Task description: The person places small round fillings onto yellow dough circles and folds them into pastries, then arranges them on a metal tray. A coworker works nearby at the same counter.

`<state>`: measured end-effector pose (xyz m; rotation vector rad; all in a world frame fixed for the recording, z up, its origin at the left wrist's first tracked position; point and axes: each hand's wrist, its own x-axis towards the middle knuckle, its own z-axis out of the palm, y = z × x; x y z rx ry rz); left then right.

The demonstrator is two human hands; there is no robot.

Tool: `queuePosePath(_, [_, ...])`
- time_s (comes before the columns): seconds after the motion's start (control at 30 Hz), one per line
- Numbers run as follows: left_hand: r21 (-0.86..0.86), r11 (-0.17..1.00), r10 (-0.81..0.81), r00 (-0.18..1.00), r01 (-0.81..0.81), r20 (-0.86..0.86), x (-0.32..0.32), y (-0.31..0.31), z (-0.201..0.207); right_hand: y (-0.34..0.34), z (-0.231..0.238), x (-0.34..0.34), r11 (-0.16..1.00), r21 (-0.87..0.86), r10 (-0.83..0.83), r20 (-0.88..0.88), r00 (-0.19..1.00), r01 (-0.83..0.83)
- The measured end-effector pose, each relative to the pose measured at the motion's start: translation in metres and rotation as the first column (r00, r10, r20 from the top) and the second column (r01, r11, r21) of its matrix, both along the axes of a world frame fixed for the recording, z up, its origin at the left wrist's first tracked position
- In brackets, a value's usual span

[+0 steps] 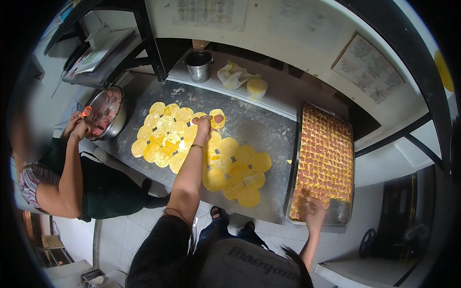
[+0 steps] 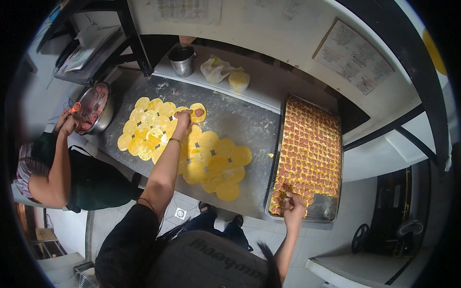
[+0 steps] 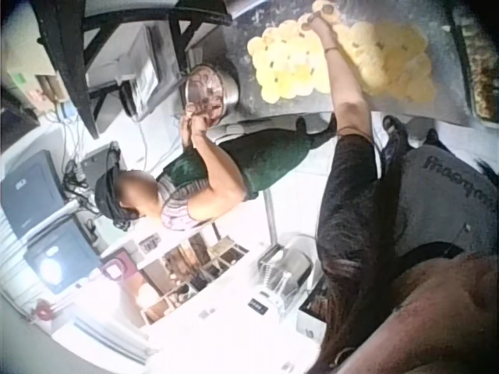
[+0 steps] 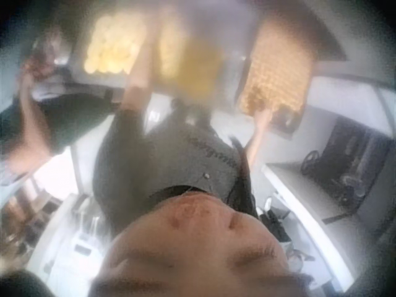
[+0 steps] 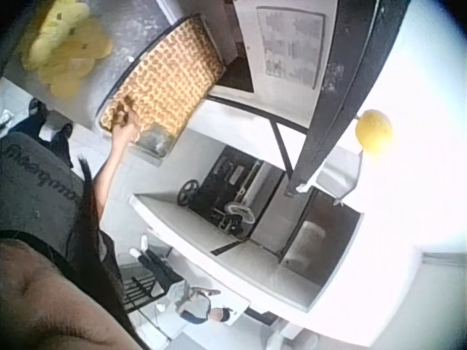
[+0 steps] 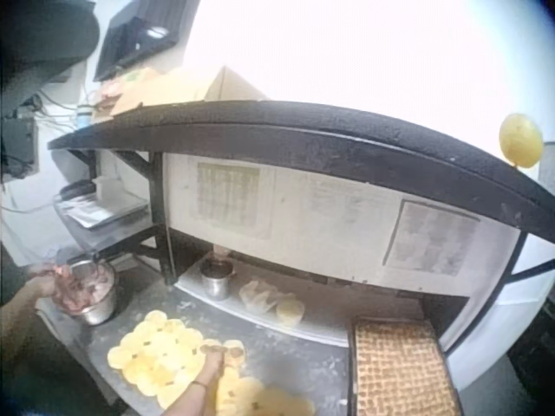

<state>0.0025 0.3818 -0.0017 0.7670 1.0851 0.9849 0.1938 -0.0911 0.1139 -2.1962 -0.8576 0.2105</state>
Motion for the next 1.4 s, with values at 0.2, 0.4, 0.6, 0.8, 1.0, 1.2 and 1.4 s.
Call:
queuePosePath(0.2, [0.007, 0.982, -0.170, 0.871, 0.188, 0.461, 0.003, -0.026, 0.053, 0.039, 0.002, -0.014, 0.968, 0.170, 0.225, -0.276, 0.934, -0.183])
queuePosePath(0.4, [-0.124, 0.982, -0.053, 0.834, 0.144, 0.549, 0.020, -0.169, 0.101, 0.104, -0.019, -0.053, 0.886, 0.463, 0.401, -0.743, 0.536, -0.022])
queuePosePath(0.6, [-0.164, 0.986, 0.093, 0.819, 0.001, 0.566, 0.009, -0.308, 0.056, 0.104, -0.043, -0.086, 0.906, 0.421, 0.369, -0.833, 0.412, 0.040])
queuePosePath(0.8, [-0.166, 0.982, -0.042, 0.954, 0.095, 0.297, -0.009, -0.361, 0.031, 0.076, -0.094, -0.084, 0.949, 0.311, 0.250, -0.841, 0.481, 0.050])
queuePosePath(1.0, [0.084, 0.927, -0.260, 0.787, 0.366, -0.560, -0.020, -0.368, 0.022, 0.056, -0.138, -0.071, 0.959, 0.203, 0.278, -0.562, 0.779, -0.196])
queuePosePath(1.2, [0.219, 0.895, -0.185, 0.769, 0.389, -0.612, -0.024, -0.367, 0.011, 0.040, -0.125, -0.077, 0.977, 0.196, 0.203, -0.736, 0.646, -0.083])
queuePosePath(1.4, [0.293, 0.837, -0.212, 0.769, 0.461, -0.604, -0.025, -0.362, -0.001, 0.041, -0.135, -0.077, 0.927, 0.315, 0.365, -0.641, 0.675, -0.202])
